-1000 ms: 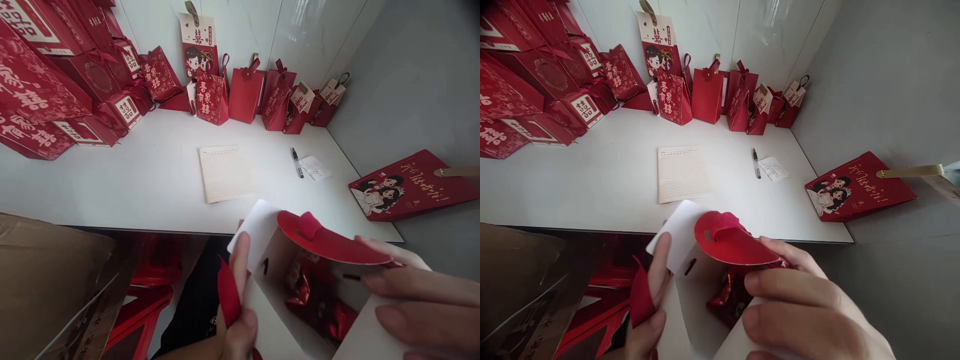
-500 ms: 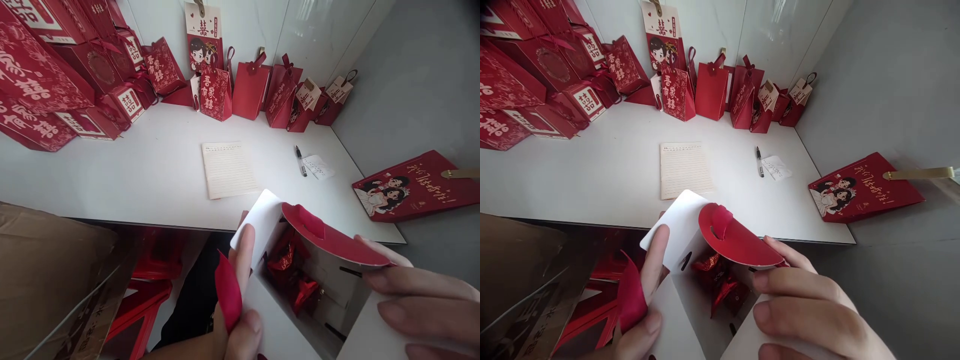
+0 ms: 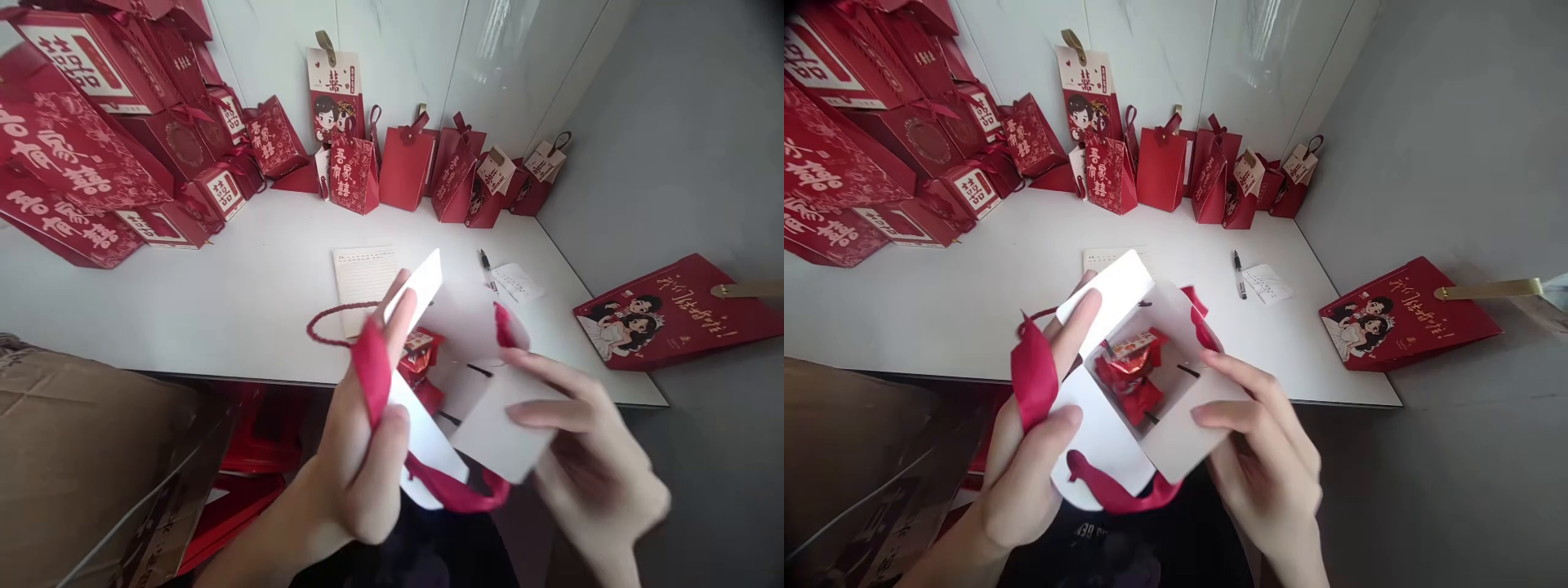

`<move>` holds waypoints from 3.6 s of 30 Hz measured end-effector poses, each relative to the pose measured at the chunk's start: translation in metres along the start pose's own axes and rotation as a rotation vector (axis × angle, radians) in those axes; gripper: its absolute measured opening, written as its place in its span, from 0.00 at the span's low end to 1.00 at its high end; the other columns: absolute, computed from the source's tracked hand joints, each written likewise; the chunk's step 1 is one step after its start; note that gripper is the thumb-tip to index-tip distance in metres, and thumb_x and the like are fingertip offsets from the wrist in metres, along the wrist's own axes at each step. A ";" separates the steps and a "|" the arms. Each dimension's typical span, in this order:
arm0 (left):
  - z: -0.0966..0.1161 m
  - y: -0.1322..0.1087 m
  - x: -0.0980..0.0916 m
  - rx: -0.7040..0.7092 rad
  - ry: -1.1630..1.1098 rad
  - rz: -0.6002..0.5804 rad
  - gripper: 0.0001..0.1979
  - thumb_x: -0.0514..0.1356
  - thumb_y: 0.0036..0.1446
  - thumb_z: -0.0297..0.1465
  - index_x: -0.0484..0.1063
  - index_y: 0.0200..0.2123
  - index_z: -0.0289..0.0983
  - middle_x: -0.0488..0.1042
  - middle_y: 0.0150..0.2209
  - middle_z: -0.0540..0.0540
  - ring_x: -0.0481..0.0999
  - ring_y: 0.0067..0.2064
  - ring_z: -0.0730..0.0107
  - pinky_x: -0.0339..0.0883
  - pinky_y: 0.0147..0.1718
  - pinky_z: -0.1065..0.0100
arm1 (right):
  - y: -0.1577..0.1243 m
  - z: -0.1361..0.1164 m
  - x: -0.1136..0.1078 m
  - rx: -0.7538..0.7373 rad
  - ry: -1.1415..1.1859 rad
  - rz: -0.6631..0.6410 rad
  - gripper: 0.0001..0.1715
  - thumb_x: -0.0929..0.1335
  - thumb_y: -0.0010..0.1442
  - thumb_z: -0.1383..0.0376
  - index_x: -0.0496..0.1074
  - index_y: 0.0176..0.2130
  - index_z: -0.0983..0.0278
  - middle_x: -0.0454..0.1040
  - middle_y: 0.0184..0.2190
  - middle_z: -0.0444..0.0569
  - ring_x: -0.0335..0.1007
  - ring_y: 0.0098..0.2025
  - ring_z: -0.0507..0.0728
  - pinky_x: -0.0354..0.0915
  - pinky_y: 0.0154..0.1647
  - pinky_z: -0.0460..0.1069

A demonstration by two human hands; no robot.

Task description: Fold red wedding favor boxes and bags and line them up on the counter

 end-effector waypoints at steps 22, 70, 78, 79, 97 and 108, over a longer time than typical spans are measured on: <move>-0.071 0.085 -0.013 -0.208 -0.192 -0.224 0.24 0.50 0.52 0.32 0.71 0.52 0.37 0.68 0.57 0.47 0.57 0.63 0.48 0.48 0.62 0.48 | 0.011 0.020 0.036 -0.054 -0.431 -0.195 0.36 0.57 0.64 0.75 0.42 0.67 0.63 0.52 0.63 0.60 0.56 0.61 0.69 0.70 0.48 0.63; -0.066 0.049 -0.057 -0.210 0.316 0.286 0.29 0.40 0.62 0.49 0.73 0.29 0.39 0.72 0.26 0.46 0.72 0.34 0.63 0.66 0.39 0.62 | 0.008 0.056 0.025 0.516 0.288 -0.333 0.17 0.63 0.65 0.55 0.67 0.51 0.58 0.69 0.48 0.52 0.69 0.47 0.59 0.72 0.37 0.49; -0.071 0.046 -0.099 -0.234 0.232 0.435 0.28 0.42 0.62 0.48 0.73 0.25 0.38 0.70 0.24 0.45 0.68 0.29 0.65 0.62 0.26 0.67 | 0.006 0.059 0.042 0.672 0.522 -0.411 0.16 0.65 0.62 0.54 0.66 0.30 0.63 0.71 0.28 0.46 0.67 0.30 0.54 0.66 0.32 0.48; -0.072 0.046 -0.104 -0.241 0.245 0.442 0.28 0.42 0.62 0.47 0.73 0.25 0.38 0.70 0.24 0.45 0.68 0.29 0.65 0.62 0.25 0.67 | 0.006 0.062 0.042 0.700 0.589 -0.380 0.16 0.65 0.62 0.54 0.66 0.29 0.63 0.70 0.27 0.46 0.67 0.29 0.54 0.66 0.31 0.48; -0.086 0.032 -0.124 -0.261 0.274 0.022 0.22 0.54 0.57 0.49 0.64 0.21 0.37 0.60 0.19 0.52 0.60 0.23 0.75 0.56 0.24 0.72 | -0.004 0.068 0.002 0.870 0.856 -0.025 0.21 0.70 0.58 0.56 0.60 0.23 0.63 0.51 0.17 0.38 0.51 0.20 0.48 0.60 0.36 0.48; -0.076 0.040 -0.125 -0.359 0.186 -0.096 0.13 0.65 0.50 0.40 0.70 0.35 0.40 0.69 0.21 0.52 0.68 0.26 0.74 0.61 0.26 0.74 | -0.006 0.076 -0.031 0.810 0.773 0.233 0.22 0.73 0.54 0.59 0.62 0.19 0.64 0.54 0.19 0.40 0.54 0.21 0.48 0.58 0.22 0.44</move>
Point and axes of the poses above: each hand's wrist, its own y-axis towards the middle knuckle, its own x-axis out of the palm, z = x × y, the point moved 2 cm from there along y, towards the middle knuckle
